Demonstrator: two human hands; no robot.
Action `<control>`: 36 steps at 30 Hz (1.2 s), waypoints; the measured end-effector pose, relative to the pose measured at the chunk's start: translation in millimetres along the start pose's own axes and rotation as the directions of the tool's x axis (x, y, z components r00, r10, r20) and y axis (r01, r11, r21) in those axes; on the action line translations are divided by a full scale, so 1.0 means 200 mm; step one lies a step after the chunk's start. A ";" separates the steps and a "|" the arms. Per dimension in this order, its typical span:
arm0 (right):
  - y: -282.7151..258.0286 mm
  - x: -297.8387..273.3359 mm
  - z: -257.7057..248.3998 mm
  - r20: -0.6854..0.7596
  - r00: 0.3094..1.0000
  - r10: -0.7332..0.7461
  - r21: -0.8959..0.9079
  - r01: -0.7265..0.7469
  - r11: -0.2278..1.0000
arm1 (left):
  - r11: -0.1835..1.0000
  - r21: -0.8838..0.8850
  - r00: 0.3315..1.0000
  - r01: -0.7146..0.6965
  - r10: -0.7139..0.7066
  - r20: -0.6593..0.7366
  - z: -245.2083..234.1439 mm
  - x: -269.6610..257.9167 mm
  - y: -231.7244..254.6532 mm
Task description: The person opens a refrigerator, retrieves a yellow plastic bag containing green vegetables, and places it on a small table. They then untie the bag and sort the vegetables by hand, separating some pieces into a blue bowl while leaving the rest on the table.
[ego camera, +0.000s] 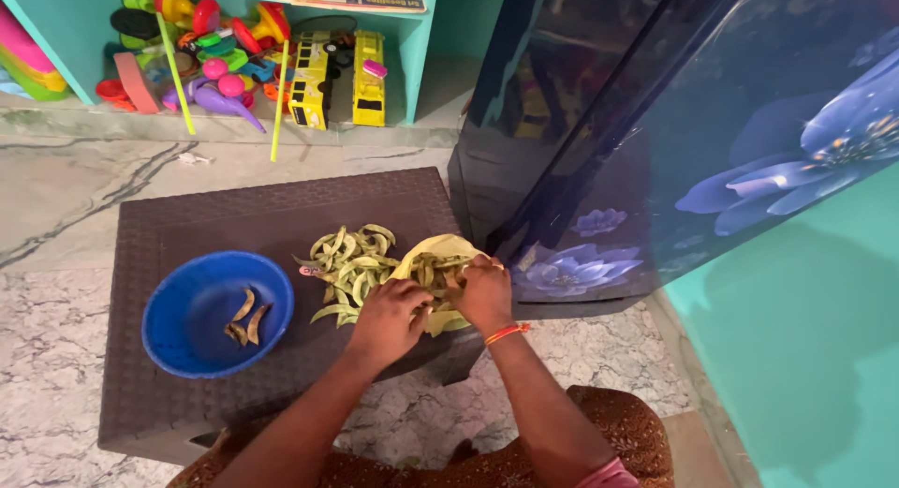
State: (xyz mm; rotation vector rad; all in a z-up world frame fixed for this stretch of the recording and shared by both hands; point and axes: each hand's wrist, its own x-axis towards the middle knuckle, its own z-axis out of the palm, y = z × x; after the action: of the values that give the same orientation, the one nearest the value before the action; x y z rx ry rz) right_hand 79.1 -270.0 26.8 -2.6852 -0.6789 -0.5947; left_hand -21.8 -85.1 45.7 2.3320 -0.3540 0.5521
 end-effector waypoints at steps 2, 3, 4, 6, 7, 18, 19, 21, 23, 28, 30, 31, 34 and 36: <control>0.04 0.00 0.00 -0.037 0.999 0.007 0.099 -0.003 0.995 | 1.000 0.009 0.999 0.004 -0.003 -0.047 0.00 0.00 -0.02; 0.07 0.00 0.00 -0.048 0.998 0.038 0.214 -0.027 0.976 | 1.000 0.008 0.996 0.004 -0.004 -0.086 -0.01 0.00 -0.04; 0.10 0.00 -0.01 -0.053 0.996 0.069 0.325 -0.049 0.944 | 1.000 0.004 0.992 0.006 -0.005 -0.125 0.00 -0.01 -0.05; 0.11 0.00 -0.02 0.019 0.993 0.119 0.521 -0.111 0.847 | 0.994 -0.003 0.970 0.109 -0.107 -0.220 0.01 -0.02 -0.09; 0.09 0.00 -0.03 0.093 0.987 0.128 0.600 -0.158 0.784 | 0.987 -0.009 0.951 0.161 -0.157 -0.266 0.02 -0.03 -0.12; -0.35 0.26 0.11 0.196 0.981 -0.016 0.698 -0.128 0.704 | 0.552 -0.776 0.686 0.304 -0.693 -0.224 0.05 -0.04 -0.46; -0.32 0.26 0.11 0.134 0.991 0.010 0.682 -0.100 0.724 | 0.585 -0.729 0.690 0.356 -0.690 -0.218 0.02 -0.02 -0.45; -0.21 0.23 0.09 0.081 0.993 0.084 0.661 -0.117 0.741 | 0.770 -0.578 0.768 0.269 -0.534 -0.354 -0.02 0.00 -0.39; -0.09 0.16 0.07 0.109 0.976 0.187 0.665 -0.212 0.716 | 0.900 -0.385 0.832 0.203 -0.366 -0.417 -0.06 -0.01 -0.30; 0.11 0.02 -0.01 0.238 0.958 0.158 0.209 -0.210 0.955 | 0.988 -0.152 0.980 -0.007 -0.023 -0.199 -0.05 0.03 -0.11; 0.13 0.02 -0.05 0.292 0.946 0.144 0.108 -0.182 0.977 | 1.000 -0.021 0.992 0.001 0.001 0.127 0.01 0.03 -0.04; 0.14 0.02 -0.08 0.322 0.938 0.131 0.083 -0.166 0.983 | 0.999 0.045 0.958 -0.011 -0.002 0.288 0.04 0.03 -0.02; 0.14 0.01 -0.14 0.380 0.916 0.124 0.080 -0.166 0.983 | 0.978 0.091 0.952 -0.187 0.157 0.263 0.14 -0.03 0.02; 0.13 0.00 -0.15 0.411 0.904 0.120 0.060 -0.158 0.986 | 0.980 0.065 0.942 -0.190 0.163 0.295 0.19 -0.07 0.02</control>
State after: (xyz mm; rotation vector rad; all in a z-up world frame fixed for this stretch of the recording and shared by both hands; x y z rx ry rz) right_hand 82.5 -303.6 46.8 -2.7615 -0.5877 0.0403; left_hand -24.5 -113.5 16.4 2.4899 -0.6940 0.3153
